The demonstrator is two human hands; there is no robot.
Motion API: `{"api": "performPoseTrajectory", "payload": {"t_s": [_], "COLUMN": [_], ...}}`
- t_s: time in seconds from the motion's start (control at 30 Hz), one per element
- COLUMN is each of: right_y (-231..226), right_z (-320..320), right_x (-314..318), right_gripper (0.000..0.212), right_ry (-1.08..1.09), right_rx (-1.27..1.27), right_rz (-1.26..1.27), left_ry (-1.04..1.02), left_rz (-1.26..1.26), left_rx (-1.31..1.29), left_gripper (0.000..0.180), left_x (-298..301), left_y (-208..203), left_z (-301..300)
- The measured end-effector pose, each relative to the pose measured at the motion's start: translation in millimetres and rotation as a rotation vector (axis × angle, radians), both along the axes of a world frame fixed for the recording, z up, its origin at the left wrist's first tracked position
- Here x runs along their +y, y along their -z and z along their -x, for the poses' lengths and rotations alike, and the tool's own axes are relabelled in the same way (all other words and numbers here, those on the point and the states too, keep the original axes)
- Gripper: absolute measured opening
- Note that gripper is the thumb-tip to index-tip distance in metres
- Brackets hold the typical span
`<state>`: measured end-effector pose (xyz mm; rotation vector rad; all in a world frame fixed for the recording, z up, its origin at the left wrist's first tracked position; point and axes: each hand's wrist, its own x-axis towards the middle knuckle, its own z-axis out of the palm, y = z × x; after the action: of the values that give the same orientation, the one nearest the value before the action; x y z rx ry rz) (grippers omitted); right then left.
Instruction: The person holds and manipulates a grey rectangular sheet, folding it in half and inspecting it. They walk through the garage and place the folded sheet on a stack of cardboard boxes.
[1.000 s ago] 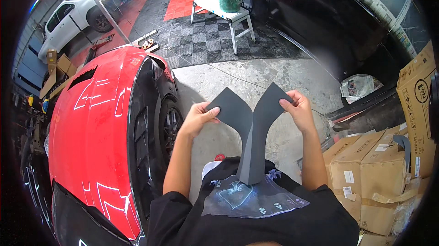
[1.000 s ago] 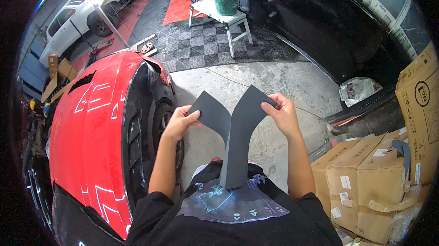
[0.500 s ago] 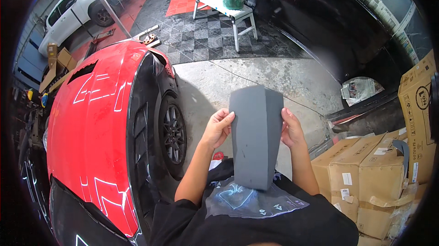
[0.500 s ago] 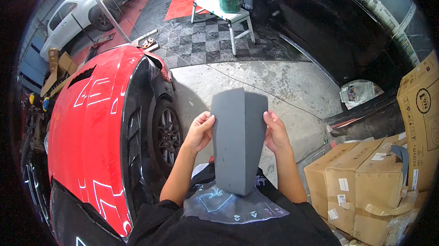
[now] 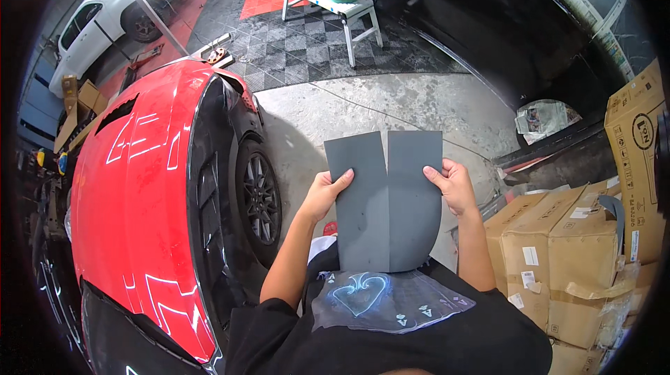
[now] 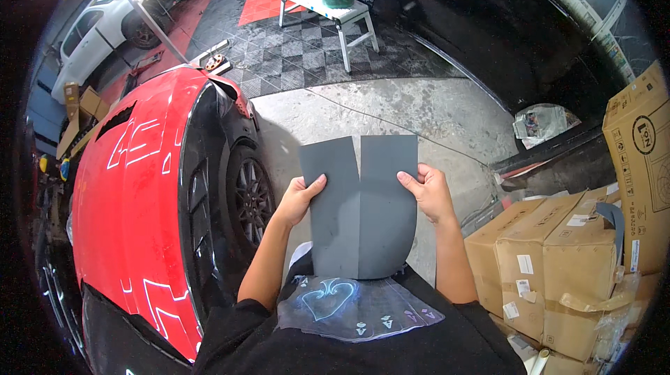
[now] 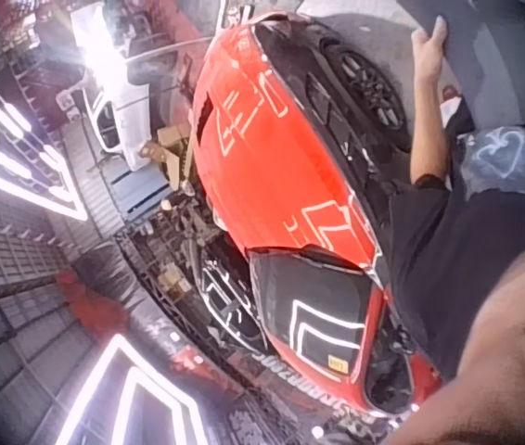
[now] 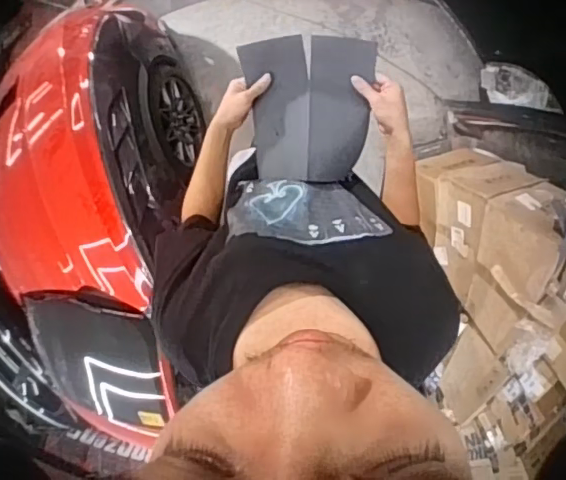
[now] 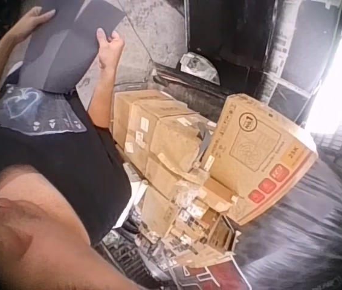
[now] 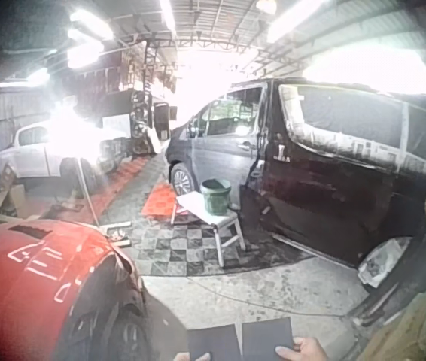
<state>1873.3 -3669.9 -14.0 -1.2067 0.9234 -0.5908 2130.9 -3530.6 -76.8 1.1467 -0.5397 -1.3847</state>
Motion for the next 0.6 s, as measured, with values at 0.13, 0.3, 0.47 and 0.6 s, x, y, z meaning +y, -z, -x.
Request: {"api": "performPoseTrajectory", "payload": {"t_s": [0.13,0.3,0.47,0.6], "right_y": [32.3,40.0,42.3,51.7], "right_z": [10.0,7.6,4.9,1.5], "right_x": [8.8,22.8,27.6,34.5], "right_gripper": [0.021,0.018,0.016,0.015], "right_ry": [0.064,0.095,0.111,0.133], "right_rx": [0.065,0.09,0.071,0.05], "right_rz": [0.082,0.08,0.064,0.055], "left_ry": [0.048,0.001,-0.052,-0.09], "left_rz": [-0.125,-0.16,-0.165,-0.121], "left_rx": [-0.089,-0.034,0.096,0.104], "left_gripper": [0.028,0.029,0.025,0.022], "left_x": [13.8,20.5,29.1,37.0], "left_y": [17.1,21.1,13.3,17.7], "left_z": [6.2,9.3,16.2,18.1]}}
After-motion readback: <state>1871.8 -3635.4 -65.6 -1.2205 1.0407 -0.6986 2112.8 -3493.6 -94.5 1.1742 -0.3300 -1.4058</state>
